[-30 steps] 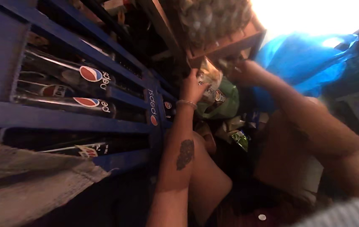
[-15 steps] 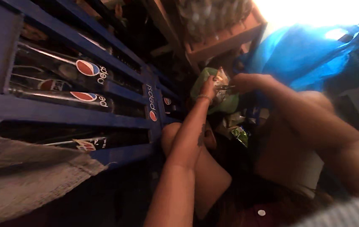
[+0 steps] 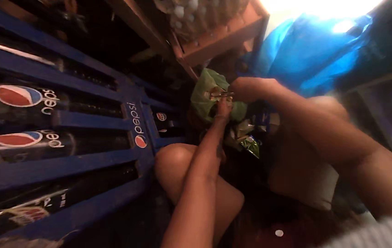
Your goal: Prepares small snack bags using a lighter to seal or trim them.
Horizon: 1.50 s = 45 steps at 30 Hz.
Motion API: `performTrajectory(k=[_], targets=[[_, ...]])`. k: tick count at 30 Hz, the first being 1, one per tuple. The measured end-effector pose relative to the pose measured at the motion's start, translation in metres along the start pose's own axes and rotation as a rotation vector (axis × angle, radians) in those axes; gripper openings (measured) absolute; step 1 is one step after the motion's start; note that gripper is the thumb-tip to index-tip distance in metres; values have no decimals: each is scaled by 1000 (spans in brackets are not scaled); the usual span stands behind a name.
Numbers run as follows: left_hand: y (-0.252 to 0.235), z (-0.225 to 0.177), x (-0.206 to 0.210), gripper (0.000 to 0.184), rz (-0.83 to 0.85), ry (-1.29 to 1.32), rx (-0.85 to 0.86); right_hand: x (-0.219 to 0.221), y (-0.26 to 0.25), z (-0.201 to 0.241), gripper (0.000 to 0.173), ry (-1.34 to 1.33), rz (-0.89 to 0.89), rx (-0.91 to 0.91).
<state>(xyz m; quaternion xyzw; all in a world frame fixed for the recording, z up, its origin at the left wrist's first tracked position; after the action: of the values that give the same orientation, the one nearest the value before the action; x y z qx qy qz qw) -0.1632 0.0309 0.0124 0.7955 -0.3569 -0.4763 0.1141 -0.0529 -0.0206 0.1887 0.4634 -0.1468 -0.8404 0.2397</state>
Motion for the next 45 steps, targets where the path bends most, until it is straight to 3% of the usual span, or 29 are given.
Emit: performTrajectory(k=[6, 10, 12, 14, 16, 18, 20, 22, 23, 25, 27, 30, 32, 38, 41, 43, 45], targets=[[7, -7, -5, 40, 85, -107, -32, 4, -9, -3, 23, 47, 1, -28], [2, 4, -6, 46, -7, 4, 83, -4, -4, -3, 28, 5, -85, -25], [9, 13, -11, 43, -81, 71, 145, 1, -12, -19, 26, 13, -222, -111], [18, 23, -18, 39, -188, 115, 230, 18, -33, -51, 21, 68, -515, -284], [36, 32, -19, 35, -271, 218, 237, 8, -8, -43, 21, 86, -494, -250], [60, 40, -7, 34, -288, 246, 171, -16, 37, -13, 22, 48, -273, -76], [77, 47, 20, 33, -212, 164, 161, -22, 53, -8, 22, 32, -284, -57], [89, 57, 63, 34, -130, 50, 254, -25, 58, -9, 22, 7, -333, -84], [96, 61, 84, 37, -27, -29, 239, -26, 59, -9, 22, 3, -352, -95], [112, 65, 117, 46, 224, -203, 41, -29, 65, -10, 24, -1, -366, -99], [124, 77, 146, 64, 370, -227, -307, -29, 70, -12, 25, 7, -348, -87], [125, 102, 180, 85, 450, 85, -731, -32, 71, -19, 23, 24, -355, -97], [127, 99, 188, 79, 511, 300, -814, -33, 72, -21, 23, 10, -363, -91], [110, 83, 199, 65, 402, 601, -779, -37, 64, -14, 24, 0, -341, -62], [107, 75, 197, 62, 443, 638, -776, -36, 58, -5, 24, -3, -310, -26], [112, 74, 183, 53, 544, 612, -592, -35, 51, 0, 24, 6, -298, -31], [139, 48, 135, 47, 651, 344, -269, -35, 46, 3, 23, 16, -286, -53]])
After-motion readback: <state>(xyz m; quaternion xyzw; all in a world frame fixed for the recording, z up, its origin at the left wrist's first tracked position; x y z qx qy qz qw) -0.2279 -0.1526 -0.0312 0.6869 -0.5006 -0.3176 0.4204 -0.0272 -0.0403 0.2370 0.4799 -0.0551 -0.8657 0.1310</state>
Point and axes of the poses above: each hand's wrist, its own y-axis away from the middle knuckle, its own x-axis out of the palm, z = x × y, the point moved 2 cm from there along -y, towards the middle knuckle, and after that the axes turned 8 degrees about -x, right-handed, at the moved point
